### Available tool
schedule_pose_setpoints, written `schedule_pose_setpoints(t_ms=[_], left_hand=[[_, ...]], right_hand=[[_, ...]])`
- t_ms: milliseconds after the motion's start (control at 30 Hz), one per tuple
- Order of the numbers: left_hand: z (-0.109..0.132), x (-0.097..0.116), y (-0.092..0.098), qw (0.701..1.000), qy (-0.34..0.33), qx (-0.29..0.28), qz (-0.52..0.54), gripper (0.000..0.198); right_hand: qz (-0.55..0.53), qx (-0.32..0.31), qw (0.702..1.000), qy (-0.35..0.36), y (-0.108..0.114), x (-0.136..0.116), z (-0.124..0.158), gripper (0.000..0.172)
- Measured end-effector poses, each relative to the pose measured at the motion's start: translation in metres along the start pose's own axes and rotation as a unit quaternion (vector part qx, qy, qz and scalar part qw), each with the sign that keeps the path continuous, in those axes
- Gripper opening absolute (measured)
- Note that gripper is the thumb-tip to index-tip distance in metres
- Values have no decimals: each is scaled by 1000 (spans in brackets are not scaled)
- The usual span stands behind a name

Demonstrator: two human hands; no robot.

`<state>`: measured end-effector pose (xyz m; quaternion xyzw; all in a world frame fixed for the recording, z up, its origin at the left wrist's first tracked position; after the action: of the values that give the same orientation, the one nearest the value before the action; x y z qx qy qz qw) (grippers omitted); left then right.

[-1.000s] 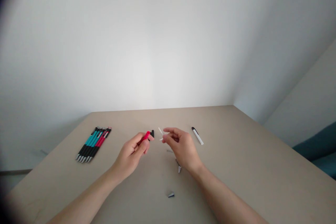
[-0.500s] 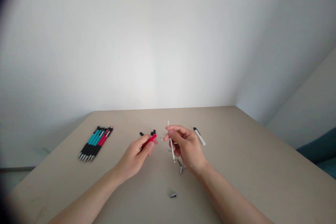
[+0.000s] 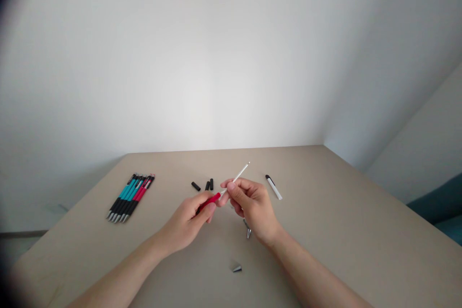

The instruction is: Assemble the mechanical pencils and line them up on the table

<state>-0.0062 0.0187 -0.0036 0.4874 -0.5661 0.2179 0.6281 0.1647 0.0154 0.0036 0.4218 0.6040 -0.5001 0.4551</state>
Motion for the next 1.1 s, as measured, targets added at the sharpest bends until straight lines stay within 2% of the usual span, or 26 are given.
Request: schedule_pose_setpoints(t_ms=[133, 233, 333, 467, 600, 767, 833, 1000, 1100], left_hand=[[0, -1, -1, 1000, 0, -5, 1, 28], [-1, -2, 0, 1000, 2, -3, -2, 27], [-1, -1, 0, 1000, -4, -23, 4, 27], [0, 1, -2, 999, -1, -52, 12, 25], [0, 0, -3, 998, -2, -52, 25, 24], [0, -5, -4, 997, 9, -54, 59, 27], [0, -6, -5, 994, 19, -58, 87, 27], [-1, -6, -6, 985, 39, -77, 152, 28], [-2, -6, -8, 971, 61, -101, 210, 31]], right_hand=[[9, -14, 1000, 3, 0, 1, 2, 29], [-2, 12, 1000, 21, 2, 0, 2, 28], [0, 22, 999, 28, 4, -1, 1, 29], [31, 0, 999, 27, 2, -1, 2, 31], [85, -17, 996, 30, 0, -2, 4, 34], [131, -58, 990, -5, -2, -1, 4, 39], [124, -45, 991, -6, -1, 1, 5, 44], [64, 14, 998, 22, 1, 4, 5, 39], [75, 39, 996, 36, 2, 3, 4, 40]])
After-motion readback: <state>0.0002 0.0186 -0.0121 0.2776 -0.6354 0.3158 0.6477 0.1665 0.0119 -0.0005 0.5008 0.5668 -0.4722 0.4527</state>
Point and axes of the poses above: each hand's wrist, its own z-axis away from the middle knuckle, its own y-axis out of the back of the hand, x = y × z, the point moved 1 cm from there along -z, towards the middle knuckle, and after that the axes turned 2 degrees about z, right-handed, at the moved point
